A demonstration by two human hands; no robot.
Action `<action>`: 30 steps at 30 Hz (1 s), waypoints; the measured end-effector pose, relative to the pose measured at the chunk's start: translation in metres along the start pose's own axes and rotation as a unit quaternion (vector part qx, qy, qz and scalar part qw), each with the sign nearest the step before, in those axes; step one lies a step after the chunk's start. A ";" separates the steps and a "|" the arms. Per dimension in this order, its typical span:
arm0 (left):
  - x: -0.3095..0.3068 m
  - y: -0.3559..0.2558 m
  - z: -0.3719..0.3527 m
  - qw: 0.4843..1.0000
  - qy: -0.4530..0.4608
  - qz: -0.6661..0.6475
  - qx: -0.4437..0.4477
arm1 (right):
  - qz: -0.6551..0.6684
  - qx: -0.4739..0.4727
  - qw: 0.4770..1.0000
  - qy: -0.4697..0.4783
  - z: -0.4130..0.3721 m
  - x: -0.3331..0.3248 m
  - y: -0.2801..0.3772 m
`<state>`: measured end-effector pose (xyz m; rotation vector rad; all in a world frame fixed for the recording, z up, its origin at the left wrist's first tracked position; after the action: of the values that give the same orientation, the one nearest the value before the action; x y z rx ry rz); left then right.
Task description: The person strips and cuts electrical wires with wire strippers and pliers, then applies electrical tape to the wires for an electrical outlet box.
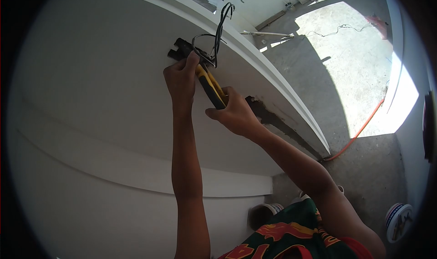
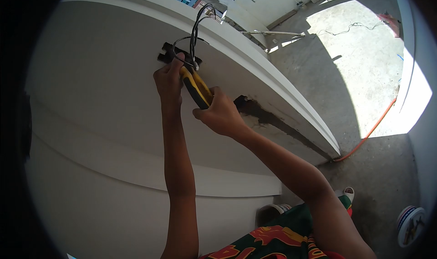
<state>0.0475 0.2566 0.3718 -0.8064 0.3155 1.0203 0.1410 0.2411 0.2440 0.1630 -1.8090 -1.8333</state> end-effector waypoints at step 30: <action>0.007 0.001 0.007 0.997 -0.041 0.036 0.056 | 0.023 0.066 0.989 0.134 0.029 -0.015 0.026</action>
<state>0.0491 0.2659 0.3717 -0.6550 0.3306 1.0906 0.1478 0.2754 0.2669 0.3939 -1.7289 -1.5750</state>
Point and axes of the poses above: each hand's wrist, its own z-axis towards the middle knuckle, its own x-axis out of the palm, y = z × x, the point moved 2 cm from there along z, towards the middle knuckle, and after that the axes turned 12 degrees about x, right-handed, at the moved point
